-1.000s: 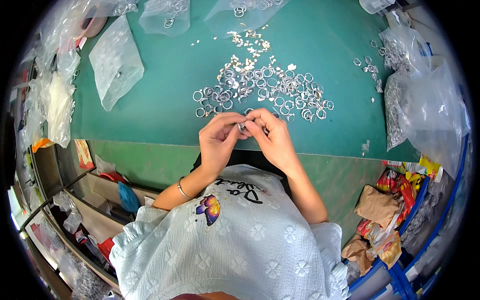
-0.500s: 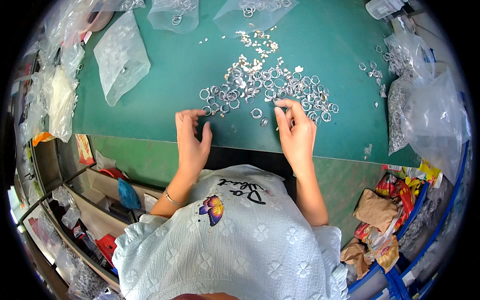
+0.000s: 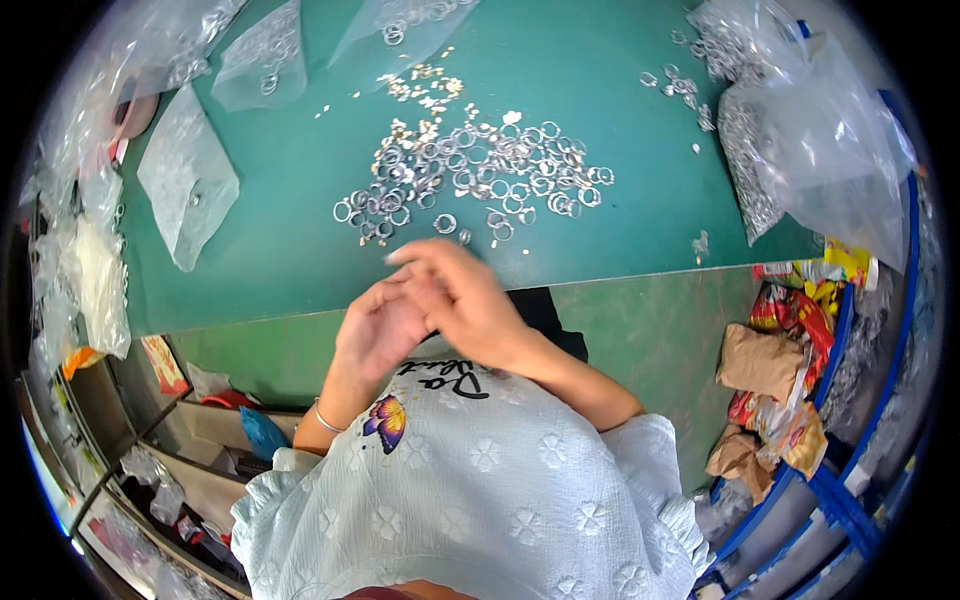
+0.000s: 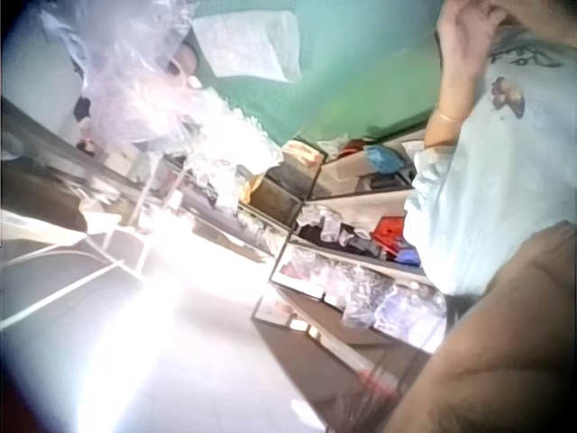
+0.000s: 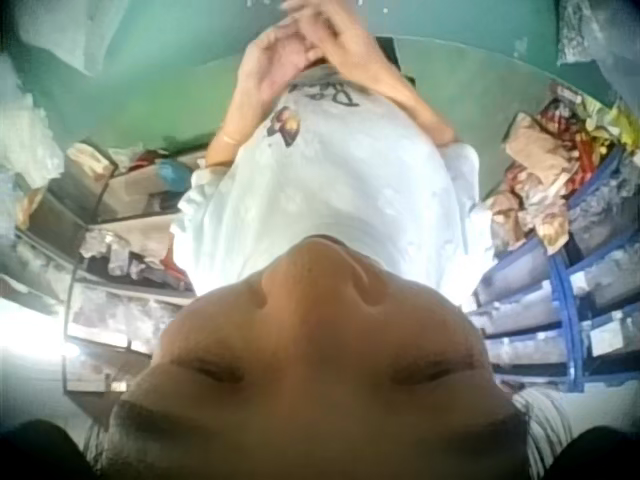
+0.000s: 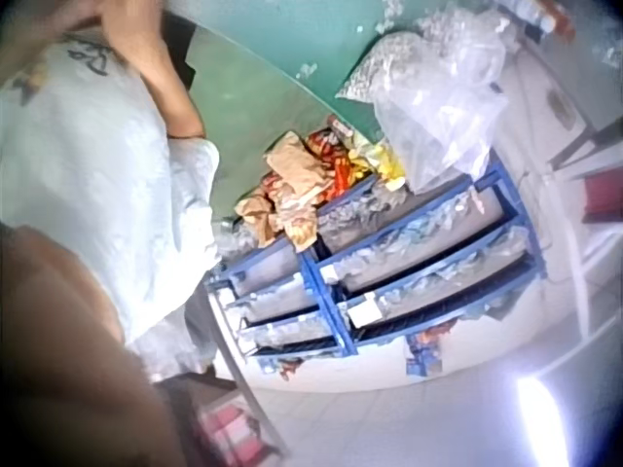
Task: The person sorts and assembles small metal rings and components by hand on a green workbench, placing them into small plastic bags.
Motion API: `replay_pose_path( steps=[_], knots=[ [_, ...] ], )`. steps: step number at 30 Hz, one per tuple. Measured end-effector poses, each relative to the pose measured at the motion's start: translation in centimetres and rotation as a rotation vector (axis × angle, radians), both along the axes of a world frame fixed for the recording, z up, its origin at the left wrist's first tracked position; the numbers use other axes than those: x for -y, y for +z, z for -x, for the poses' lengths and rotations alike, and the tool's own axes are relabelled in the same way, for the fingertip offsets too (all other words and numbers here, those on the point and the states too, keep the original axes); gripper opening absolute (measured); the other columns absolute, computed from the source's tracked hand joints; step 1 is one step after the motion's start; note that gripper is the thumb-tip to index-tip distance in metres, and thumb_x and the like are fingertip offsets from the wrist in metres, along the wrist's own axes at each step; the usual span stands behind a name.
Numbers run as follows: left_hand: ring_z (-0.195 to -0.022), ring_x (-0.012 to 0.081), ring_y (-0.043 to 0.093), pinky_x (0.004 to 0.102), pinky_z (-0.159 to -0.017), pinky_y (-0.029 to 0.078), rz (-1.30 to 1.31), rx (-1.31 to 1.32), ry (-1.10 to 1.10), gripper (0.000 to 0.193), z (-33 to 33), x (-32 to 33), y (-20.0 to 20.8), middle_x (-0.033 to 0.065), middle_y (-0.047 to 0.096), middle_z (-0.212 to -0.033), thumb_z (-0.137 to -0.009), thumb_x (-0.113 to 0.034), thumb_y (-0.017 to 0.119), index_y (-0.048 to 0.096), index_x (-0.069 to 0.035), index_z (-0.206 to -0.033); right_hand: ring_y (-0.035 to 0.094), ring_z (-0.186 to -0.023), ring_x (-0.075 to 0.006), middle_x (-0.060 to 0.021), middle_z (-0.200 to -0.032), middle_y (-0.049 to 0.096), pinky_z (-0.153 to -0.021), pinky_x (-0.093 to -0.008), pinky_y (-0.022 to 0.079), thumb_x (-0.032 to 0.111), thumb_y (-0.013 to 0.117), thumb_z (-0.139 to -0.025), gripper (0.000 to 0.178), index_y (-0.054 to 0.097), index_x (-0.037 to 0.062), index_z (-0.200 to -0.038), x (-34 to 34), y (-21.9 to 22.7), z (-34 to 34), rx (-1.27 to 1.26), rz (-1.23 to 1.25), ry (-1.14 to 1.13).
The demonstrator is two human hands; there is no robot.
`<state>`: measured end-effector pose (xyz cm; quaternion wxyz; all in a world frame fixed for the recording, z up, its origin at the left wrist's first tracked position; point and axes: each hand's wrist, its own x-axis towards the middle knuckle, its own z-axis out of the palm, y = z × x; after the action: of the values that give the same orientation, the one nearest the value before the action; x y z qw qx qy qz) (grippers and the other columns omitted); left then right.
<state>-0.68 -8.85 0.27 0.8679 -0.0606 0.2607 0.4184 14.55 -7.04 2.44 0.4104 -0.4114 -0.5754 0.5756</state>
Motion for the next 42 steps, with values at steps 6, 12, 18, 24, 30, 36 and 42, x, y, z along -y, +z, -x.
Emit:
replay_pose_path(
  steps=[6,12,18,24,30,36,42],
  knots=[
    [-0.082,0.0140,0.060,0.0306,-0.073,0.051,0.155,0.001,0.004,0.023,-1.8,-1.8,-1.2,0.0052,0.062,-0.090,-0.098,-0.024,0.047,0.058,-0.005,-0.098,0.057,-0.098,-0.0246,-0.0067,-0.096,0.062,-0.087,-0.0385,0.040,0.008,0.066,-0.080,0.028,0.063,0.0045,-0.107,-0.3,-0.8,-1.4,0.314,-0.552,0.086],
    [-0.050,0.0060,0.042,0.0187,-0.043,0.034,-0.166,-0.230,-0.058,0.021,-2.4,-2.1,-1.0,0.0022,0.054,-0.077,-0.099,-0.018,0.049,0.060,0.000,-0.102,0.049,-0.118,-0.0324,-0.0137,-0.119,0.058,-0.099,-0.0458,0.033,0.020,0.068,-0.082,0.038,0.059,0.0024,-0.114,-4.7,-2.2,-7.4,0.748,-0.469,-0.378],
    [-0.055,0.0065,0.046,0.0187,-0.047,0.036,-0.290,-0.697,0.013,0.022,-2.2,-2.4,-0.8,0.0044,0.061,-0.085,-0.095,-0.006,0.052,0.062,0.001,-0.114,0.032,-0.135,-0.0346,-0.0156,-0.139,0.044,-0.110,-0.0552,0.020,0.027,0.069,-0.081,0.056,0.051,0.0039,-0.129,-3.2,-3.0,-6.7,1.004,-0.427,-0.092],
    [-0.055,0.0040,0.036,0.0191,-0.049,0.030,-0.527,-1.613,0.163,0.017,2.5,-3.2,-1.5,-0.0039,0.049,-0.065,-0.086,-0.001,0.065,0.066,0.001,-0.103,0.044,-0.129,-0.0301,-0.0098,-0.125,0.057,-0.108,-0.0513,0.025,0.017,0.072,-0.078,0.027,0.066,0.0050,-0.102,-2.1,-3.2,-8.0,0.754,-0.471,-0.085],
    [-0.053,0.0096,0.041,0.0249,-0.051,0.038,-0.653,-1.936,-0.040,0.023,4.5,-5.6,-1.9,0.0029,0.046,-0.061,-0.078,-0.002,0.073,0.065,0.000,-0.099,0.056,-0.108,-0.0294,-0.0089,-0.106,0.063,-0.093,-0.0387,0.039,0.003,0.067,-0.079,0.017,0.067,0.0028,-0.096,-3.8,-3.2,-8.5,0.697,-0.501,-0.372],
    [-0.055,0.0195,0.049,0.0314,-0.053,0.043,-0.702,-2.026,-0.143,0.018,4.8,-5.9,-1.3,0.0080,0.051,-0.069,-0.077,-0.003,0.071,0.064,-0.004,-0.094,0.057,-0.106,-0.0270,-0.0091,-0.105,0.064,-0.091,-0.0366,0.039,0.003,0.065,-0.081,0.015,0.068,0.0028,-0.095,-3.9,-3.2,-9.6,0.741,-0.496,-0.439],
    [-0.058,0.0215,0.054,0.0332,-0.054,0.044,-0.848,-2.071,-0.109,0.010,5.4,-6.0,-2.0,0.0099,0.055,-0.075,-0.079,-0.003,0.070,0.063,-0.003,-0.086,0.057,-0.101,-0.0249,-0.0075,-0.104,0.064,-0.088,-0.0347,0.039,0.005,0.065,-0.082,0.016,0.067,0.0041,-0.098,-6.4,-3.1,-10.8,0.743,-0.450,-0.478]
  ],
)
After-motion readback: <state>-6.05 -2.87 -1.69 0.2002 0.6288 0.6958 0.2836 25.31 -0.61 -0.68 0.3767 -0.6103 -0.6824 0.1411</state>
